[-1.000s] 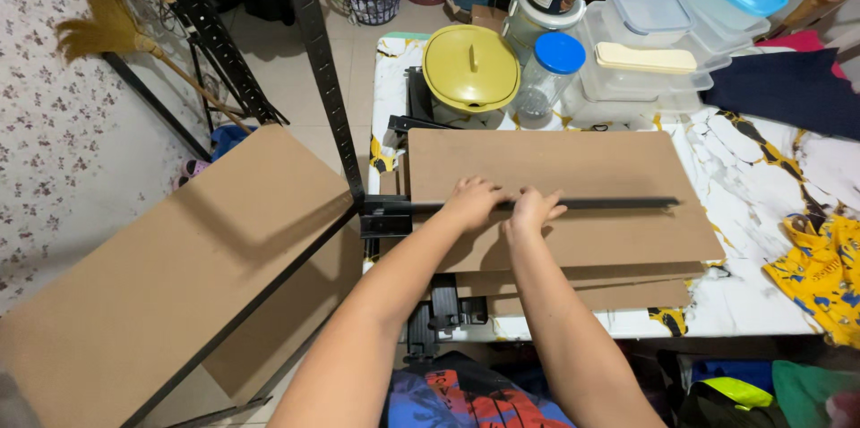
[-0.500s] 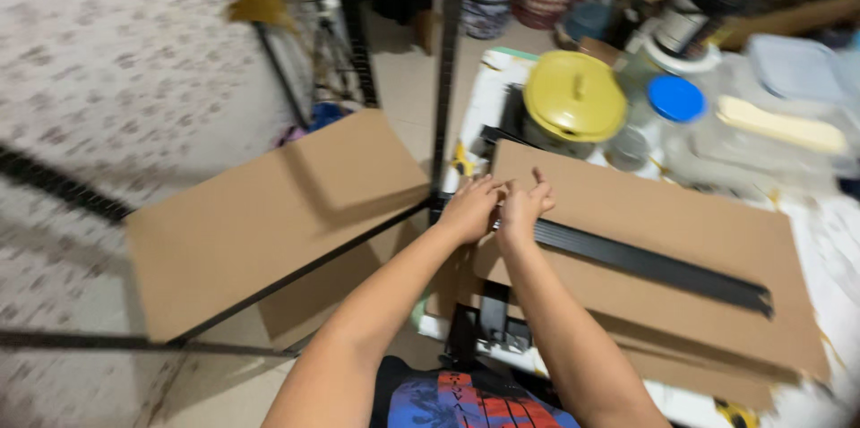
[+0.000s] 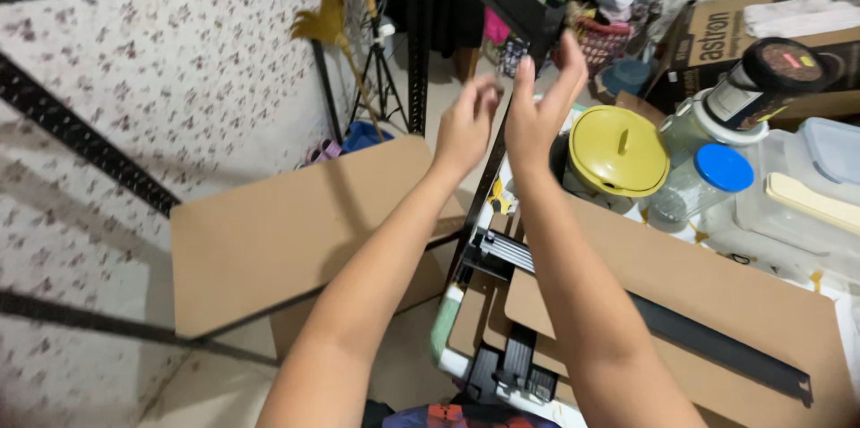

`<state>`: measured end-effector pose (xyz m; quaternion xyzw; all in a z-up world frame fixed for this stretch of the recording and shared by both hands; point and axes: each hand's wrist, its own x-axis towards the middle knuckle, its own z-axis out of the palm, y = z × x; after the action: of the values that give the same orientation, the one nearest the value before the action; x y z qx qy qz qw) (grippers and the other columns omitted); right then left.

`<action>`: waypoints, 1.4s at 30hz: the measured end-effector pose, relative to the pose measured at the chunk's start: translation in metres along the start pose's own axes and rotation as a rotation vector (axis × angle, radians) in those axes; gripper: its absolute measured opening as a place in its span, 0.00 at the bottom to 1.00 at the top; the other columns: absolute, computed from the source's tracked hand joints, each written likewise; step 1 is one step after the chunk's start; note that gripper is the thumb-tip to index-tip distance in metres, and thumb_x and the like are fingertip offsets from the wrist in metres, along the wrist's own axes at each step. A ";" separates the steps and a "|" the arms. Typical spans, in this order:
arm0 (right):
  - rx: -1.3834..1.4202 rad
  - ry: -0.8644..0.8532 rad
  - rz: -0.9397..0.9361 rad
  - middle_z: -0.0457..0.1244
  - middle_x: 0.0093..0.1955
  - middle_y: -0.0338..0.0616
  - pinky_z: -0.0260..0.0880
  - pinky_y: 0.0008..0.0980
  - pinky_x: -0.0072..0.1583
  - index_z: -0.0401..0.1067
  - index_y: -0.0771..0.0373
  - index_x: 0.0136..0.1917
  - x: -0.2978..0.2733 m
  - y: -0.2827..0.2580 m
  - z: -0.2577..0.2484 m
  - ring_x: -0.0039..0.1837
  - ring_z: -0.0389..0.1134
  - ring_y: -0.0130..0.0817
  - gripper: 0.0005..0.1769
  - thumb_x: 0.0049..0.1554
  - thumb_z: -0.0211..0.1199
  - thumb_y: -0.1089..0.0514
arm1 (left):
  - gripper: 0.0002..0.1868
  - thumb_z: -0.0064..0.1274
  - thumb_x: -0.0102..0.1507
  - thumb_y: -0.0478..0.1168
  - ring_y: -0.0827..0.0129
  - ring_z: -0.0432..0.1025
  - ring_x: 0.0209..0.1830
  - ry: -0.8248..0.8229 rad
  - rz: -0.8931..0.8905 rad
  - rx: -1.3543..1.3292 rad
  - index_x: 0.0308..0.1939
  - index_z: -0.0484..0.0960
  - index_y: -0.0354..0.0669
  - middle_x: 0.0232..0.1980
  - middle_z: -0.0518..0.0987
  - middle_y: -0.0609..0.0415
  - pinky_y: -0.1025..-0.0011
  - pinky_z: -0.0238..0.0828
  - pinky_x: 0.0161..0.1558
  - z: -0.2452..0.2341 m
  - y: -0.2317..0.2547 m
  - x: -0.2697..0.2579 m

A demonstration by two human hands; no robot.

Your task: The person assembles a metal shelving unit by connecting vertical posts with horizontal beams and inserting metal brackets. They repeatedly attach and detach components to fit them into place.

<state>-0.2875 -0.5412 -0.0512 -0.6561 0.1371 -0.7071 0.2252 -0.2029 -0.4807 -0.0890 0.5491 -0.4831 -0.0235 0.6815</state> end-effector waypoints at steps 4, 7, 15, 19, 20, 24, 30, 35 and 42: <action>-0.002 0.027 0.073 0.61 0.65 0.53 0.68 0.38 0.62 0.60 0.68 0.72 0.035 -0.005 0.015 0.59 0.66 0.43 0.26 0.68 0.64 0.54 | 0.26 0.49 0.70 0.55 0.74 0.75 0.48 0.019 -0.399 -0.849 0.63 0.71 0.40 0.49 0.78 0.63 0.69 0.75 0.53 0.032 -0.008 0.066; -0.145 -0.023 0.285 0.67 0.48 0.49 0.70 0.36 0.49 0.64 0.65 0.65 0.026 0.004 0.019 0.45 0.71 0.37 0.22 0.67 0.61 0.47 | 0.29 0.57 0.70 0.60 0.72 0.68 0.38 -0.011 -0.519 -0.946 0.60 0.70 0.41 0.40 0.73 0.58 0.68 0.67 0.41 0.042 -0.006 0.094; -0.158 0.121 0.227 0.66 0.43 0.47 0.69 0.38 0.48 0.62 0.63 0.59 -0.014 0.034 0.027 0.45 0.66 0.34 0.29 0.70 0.50 0.33 | 0.18 0.66 0.60 0.48 0.78 0.66 0.18 -0.049 -0.667 -0.902 0.35 0.77 0.38 0.28 0.75 0.60 0.74 0.59 0.15 0.050 0.044 0.112; -0.205 0.145 0.147 0.63 0.42 0.45 0.66 0.38 0.47 0.63 0.64 0.59 -0.008 0.035 0.028 0.44 0.64 0.34 0.33 0.69 0.44 0.29 | 0.13 0.63 0.56 0.46 0.76 0.69 0.16 -0.085 -0.748 -1.008 0.32 0.78 0.44 0.26 0.77 0.60 0.74 0.62 0.13 0.050 0.047 0.118; -0.203 0.145 0.131 0.62 0.42 0.45 0.65 0.38 0.47 0.63 0.64 0.58 -0.004 0.037 0.029 0.44 0.64 0.33 0.35 0.69 0.43 0.28 | 0.13 0.64 0.57 0.45 0.75 0.71 0.17 -0.080 -0.782 -1.046 0.32 0.77 0.43 0.27 0.77 0.58 0.72 0.65 0.15 0.053 0.044 0.124; -0.266 0.162 0.196 0.63 0.39 0.39 0.65 0.33 0.45 0.61 0.64 0.55 -0.017 0.037 0.031 0.42 0.65 0.30 0.36 0.68 0.44 0.26 | 0.23 0.62 0.64 0.52 0.60 0.69 0.26 -0.139 -0.775 -0.889 0.39 0.75 0.32 0.34 0.75 0.47 0.61 0.65 0.23 0.058 0.018 0.122; -0.055 0.134 0.249 0.60 0.35 0.37 0.58 0.25 0.35 0.59 0.63 0.53 -0.004 0.032 0.033 0.32 0.58 0.23 0.35 0.66 0.44 0.26 | 0.35 0.44 0.75 0.55 0.47 0.50 0.77 -0.015 0.175 -0.081 0.68 0.54 0.26 0.71 0.60 0.33 0.46 0.37 0.74 0.031 0.000 0.123; -0.060 0.127 0.262 0.58 0.32 0.35 0.57 0.23 0.34 0.60 0.63 0.53 -0.001 0.021 0.034 0.31 0.58 0.21 0.37 0.66 0.43 0.24 | 0.25 0.28 0.76 0.57 0.63 0.62 0.75 -0.025 0.944 0.251 0.67 0.77 0.59 0.66 0.77 0.59 0.46 0.30 0.80 0.018 0.015 0.141; -0.068 0.121 0.215 0.55 0.34 0.34 0.55 0.23 0.34 0.59 0.63 0.51 -0.007 0.016 0.034 0.31 0.56 0.21 0.38 0.66 0.41 0.23 | 0.28 0.29 0.77 0.61 0.63 0.72 0.45 -0.080 1.108 0.043 0.53 0.85 0.53 0.49 0.80 0.59 0.59 0.64 0.53 0.023 0.025 0.158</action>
<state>-0.2509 -0.5482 -0.0613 -0.6010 0.2440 -0.7122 0.2686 -0.1470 -0.5771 0.0284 0.2253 -0.7257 0.3272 0.5618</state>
